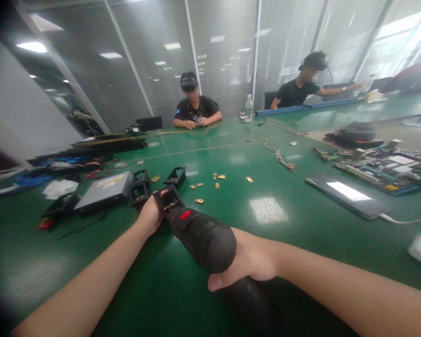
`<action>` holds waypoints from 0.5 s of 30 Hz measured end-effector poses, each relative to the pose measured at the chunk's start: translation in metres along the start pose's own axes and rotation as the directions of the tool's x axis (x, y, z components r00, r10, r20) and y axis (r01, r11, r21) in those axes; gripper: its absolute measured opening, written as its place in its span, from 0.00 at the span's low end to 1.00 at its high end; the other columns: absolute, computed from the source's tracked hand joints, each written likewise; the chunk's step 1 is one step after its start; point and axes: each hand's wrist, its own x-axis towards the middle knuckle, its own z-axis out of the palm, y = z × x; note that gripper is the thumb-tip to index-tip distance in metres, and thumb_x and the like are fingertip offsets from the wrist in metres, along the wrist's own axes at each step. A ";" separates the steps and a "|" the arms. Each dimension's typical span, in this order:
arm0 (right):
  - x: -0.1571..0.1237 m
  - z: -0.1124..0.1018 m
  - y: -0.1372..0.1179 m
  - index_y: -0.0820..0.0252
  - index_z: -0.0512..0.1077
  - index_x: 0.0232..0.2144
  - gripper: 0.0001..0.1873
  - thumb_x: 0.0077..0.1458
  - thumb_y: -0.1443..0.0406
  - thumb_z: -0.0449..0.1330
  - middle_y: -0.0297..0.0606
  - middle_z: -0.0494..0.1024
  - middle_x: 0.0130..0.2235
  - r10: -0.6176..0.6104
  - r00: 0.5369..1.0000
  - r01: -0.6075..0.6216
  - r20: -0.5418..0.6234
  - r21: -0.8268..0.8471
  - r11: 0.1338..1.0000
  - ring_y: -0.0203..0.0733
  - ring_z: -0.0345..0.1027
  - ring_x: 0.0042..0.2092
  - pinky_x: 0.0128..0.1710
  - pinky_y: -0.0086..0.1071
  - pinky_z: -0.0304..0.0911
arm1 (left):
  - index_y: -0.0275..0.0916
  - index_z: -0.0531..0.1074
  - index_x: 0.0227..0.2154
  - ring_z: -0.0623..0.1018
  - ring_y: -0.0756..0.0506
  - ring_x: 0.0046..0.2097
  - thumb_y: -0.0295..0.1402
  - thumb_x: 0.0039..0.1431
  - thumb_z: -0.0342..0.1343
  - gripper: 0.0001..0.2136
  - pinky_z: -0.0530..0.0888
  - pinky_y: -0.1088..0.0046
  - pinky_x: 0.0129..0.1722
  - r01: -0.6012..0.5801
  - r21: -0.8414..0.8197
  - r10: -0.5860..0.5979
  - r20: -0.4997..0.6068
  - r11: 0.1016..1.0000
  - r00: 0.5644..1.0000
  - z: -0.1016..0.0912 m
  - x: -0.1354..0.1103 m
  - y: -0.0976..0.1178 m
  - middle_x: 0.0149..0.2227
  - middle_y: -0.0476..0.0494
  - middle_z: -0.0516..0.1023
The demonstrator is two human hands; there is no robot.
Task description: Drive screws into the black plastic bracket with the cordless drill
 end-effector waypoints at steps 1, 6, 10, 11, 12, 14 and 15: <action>0.000 0.000 0.001 0.58 0.61 0.68 0.52 0.43 0.63 0.76 0.49 0.65 0.67 0.005 1.000 -0.005 -0.001 0.001 1.000 0.64 0.50 0.70 0.69 0.56 0.40 | 0.40 0.73 0.30 0.76 0.47 0.25 0.41 0.52 0.57 0.10 0.71 0.74 0.25 0.001 0.000 -0.001 0.003 1.000 1.000 0.000 0.000 0.000 0.24 0.51 0.77; 0.000 0.000 0.000 0.56 0.60 0.69 0.52 0.45 0.63 0.76 0.48 0.61 0.70 -0.046 0.999 0.046 -0.017 -0.016 0.999 0.62 0.49 0.71 0.70 0.55 0.37 | 0.40 0.73 0.31 0.77 0.47 0.26 0.42 0.52 0.56 0.10 0.71 0.74 0.25 -0.003 -0.001 0.003 -0.009 1.000 1.000 0.001 -0.002 0.002 0.25 0.51 0.78; -0.001 0.001 -0.003 0.56 0.56 0.70 0.53 0.47 0.64 0.74 0.49 0.63 0.68 -0.055 0.999 0.055 0.004 -0.001 0.999 0.61 0.53 0.70 0.70 0.54 0.40 | 0.40 0.73 0.33 0.77 0.47 0.26 0.41 0.52 0.57 0.10 0.71 0.74 0.26 0.007 -0.004 -0.007 -0.023 1.000 1.000 0.002 -0.002 0.002 0.26 0.51 0.78; -0.001 0.001 -0.003 0.56 0.56 0.70 0.53 0.47 0.64 0.74 0.49 0.64 0.68 -0.053 0.999 0.053 0.005 0.007 0.999 0.61 0.54 0.69 0.69 0.54 0.42 | 0.40 0.73 0.33 0.77 0.47 0.26 0.41 0.52 0.56 0.10 0.71 0.73 0.27 0.007 -0.003 -0.007 -0.019 1.000 1.000 0.001 -0.001 0.001 0.26 0.51 0.78; -0.001 0.001 -0.004 0.56 0.56 0.70 0.53 0.47 0.64 0.74 0.49 0.64 0.68 -0.051 0.999 0.051 0.004 0.012 0.999 0.61 0.55 0.69 0.69 0.54 0.43 | 0.40 0.73 0.33 0.77 0.46 0.26 0.42 0.53 0.56 0.11 0.71 0.73 0.27 0.006 0.000 -0.006 -0.015 1.000 1.000 0.001 -0.001 0.001 0.26 0.50 0.78; -0.001 0.002 -0.005 0.56 0.57 0.70 0.52 0.47 0.65 0.74 0.49 0.64 0.68 -0.049 0.999 0.050 -0.006 0.012 0.999 0.60 0.55 0.69 0.69 0.54 0.43 | 0.40 0.73 0.32 0.77 0.46 0.27 0.43 0.54 0.56 0.11 0.71 0.73 0.28 0.002 0.008 -0.002 -0.011 1.000 1.000 0.000 0.000 0.000 0.26 0.50 0.78; -0.001 0.002 -0.005 0.56 0.57 0.70 0.51 0.47 0.65 0.74 0.49 0.64 0.68 -0.055 0.998 0.055 -0.008 0.009 0.998 0.60 0.55 0.69 0.69 0.54 0.43 | 0.40 0.73 0.32 0.76 0.47 0.27 0.43 0.54 0.56 0.11 0.71 0.73 0.28 0.000 0.012 0.000 -0.011 1.000 1.000 -0.001 0.000 -0.001 0.26 0.50 0.77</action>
